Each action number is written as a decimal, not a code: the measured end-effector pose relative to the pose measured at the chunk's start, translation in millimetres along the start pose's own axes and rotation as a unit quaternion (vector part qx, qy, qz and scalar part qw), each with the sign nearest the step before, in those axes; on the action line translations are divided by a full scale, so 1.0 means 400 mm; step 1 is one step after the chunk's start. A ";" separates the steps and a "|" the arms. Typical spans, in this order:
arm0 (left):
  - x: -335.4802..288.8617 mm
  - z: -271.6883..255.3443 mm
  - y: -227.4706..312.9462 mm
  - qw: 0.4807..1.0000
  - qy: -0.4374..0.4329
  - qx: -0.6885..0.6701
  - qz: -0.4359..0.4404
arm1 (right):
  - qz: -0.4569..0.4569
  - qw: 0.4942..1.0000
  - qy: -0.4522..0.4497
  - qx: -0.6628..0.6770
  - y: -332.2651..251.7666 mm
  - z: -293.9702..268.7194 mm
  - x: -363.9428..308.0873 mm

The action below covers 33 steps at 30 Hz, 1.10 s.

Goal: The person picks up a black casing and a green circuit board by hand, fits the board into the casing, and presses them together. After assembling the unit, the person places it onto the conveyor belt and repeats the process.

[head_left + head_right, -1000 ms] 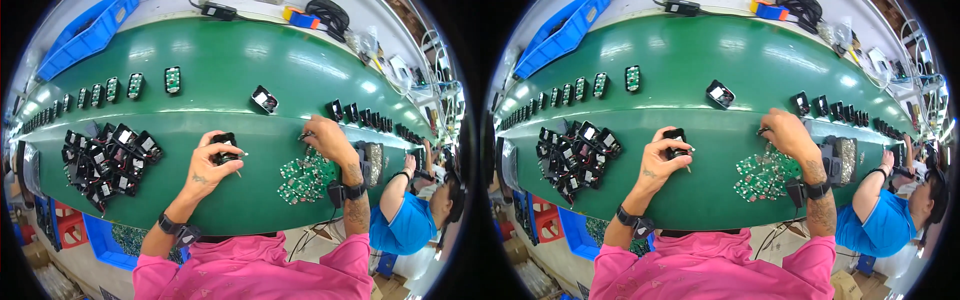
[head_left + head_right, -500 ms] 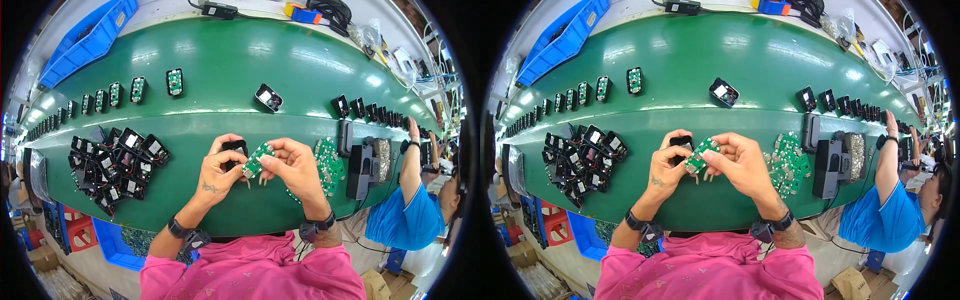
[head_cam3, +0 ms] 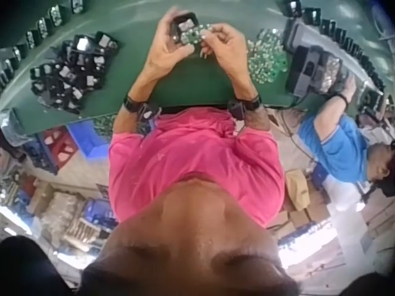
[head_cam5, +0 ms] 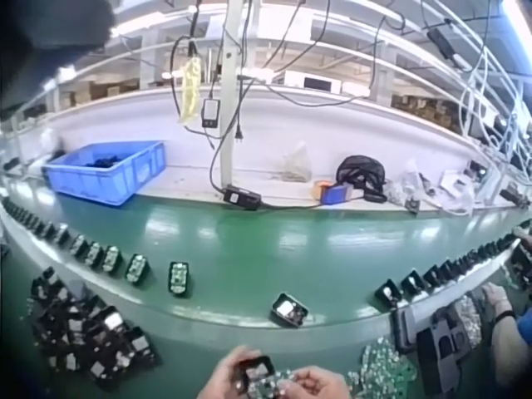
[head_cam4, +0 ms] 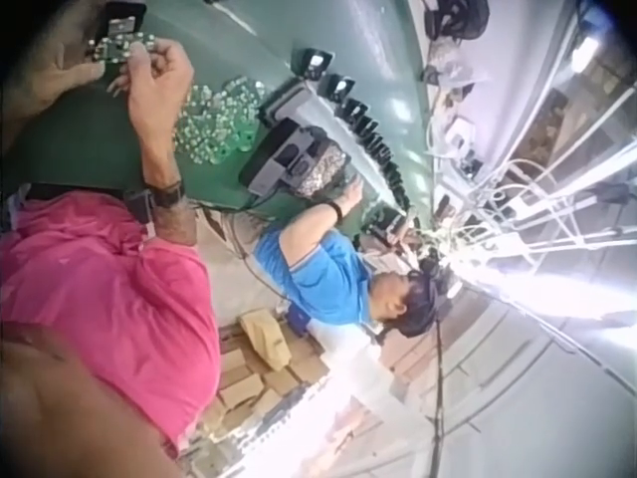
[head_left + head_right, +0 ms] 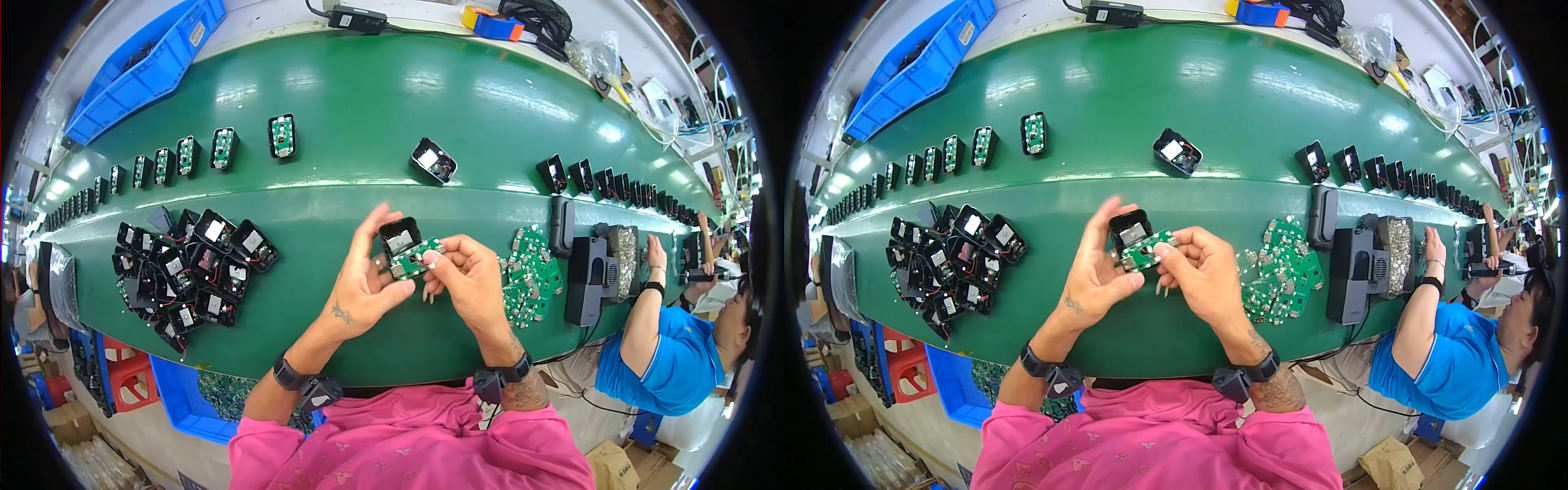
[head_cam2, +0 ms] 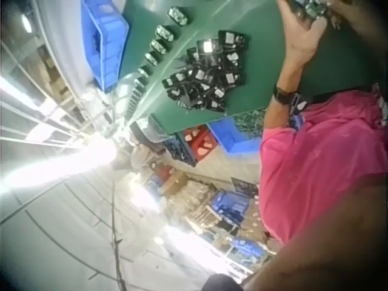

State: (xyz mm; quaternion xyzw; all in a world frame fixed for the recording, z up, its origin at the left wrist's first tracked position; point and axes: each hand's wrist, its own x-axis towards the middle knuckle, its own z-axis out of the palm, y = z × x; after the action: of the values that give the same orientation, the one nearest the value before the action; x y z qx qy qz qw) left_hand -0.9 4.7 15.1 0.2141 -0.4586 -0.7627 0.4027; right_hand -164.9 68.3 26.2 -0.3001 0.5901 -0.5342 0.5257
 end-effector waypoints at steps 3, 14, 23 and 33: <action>0.007 -0.019 -0.003 0.998 0.001 0.031 -0.050 | -0.061 0.996 0.039 -0.059 0.025 0.022 -0.001; 0.007 -0.021 -0.018 0.996 0.005 0.019 -0.082 | -0.326 0.880 0.020 -0.344 0.013 0.030 0.005; -0.005 -0.019 -0.022 0.996 0.037 0.075 -0.031 | -0.366 0.845 0.107 -0.374 0.007 0.056 -0.016; -0.006 -0.023 0.013 0.977 0.016 0.210 -0.018 | -0.346 0.847 -0.040 -0.401 -0.039 0.025 0.018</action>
State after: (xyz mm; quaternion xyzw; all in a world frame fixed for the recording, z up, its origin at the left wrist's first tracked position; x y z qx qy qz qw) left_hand 9.1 0.6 15.3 0.3138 -0.5980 -0.6532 0.3423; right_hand -160.5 54.8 39.9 -0.6908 0.5889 -0.3861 0.1639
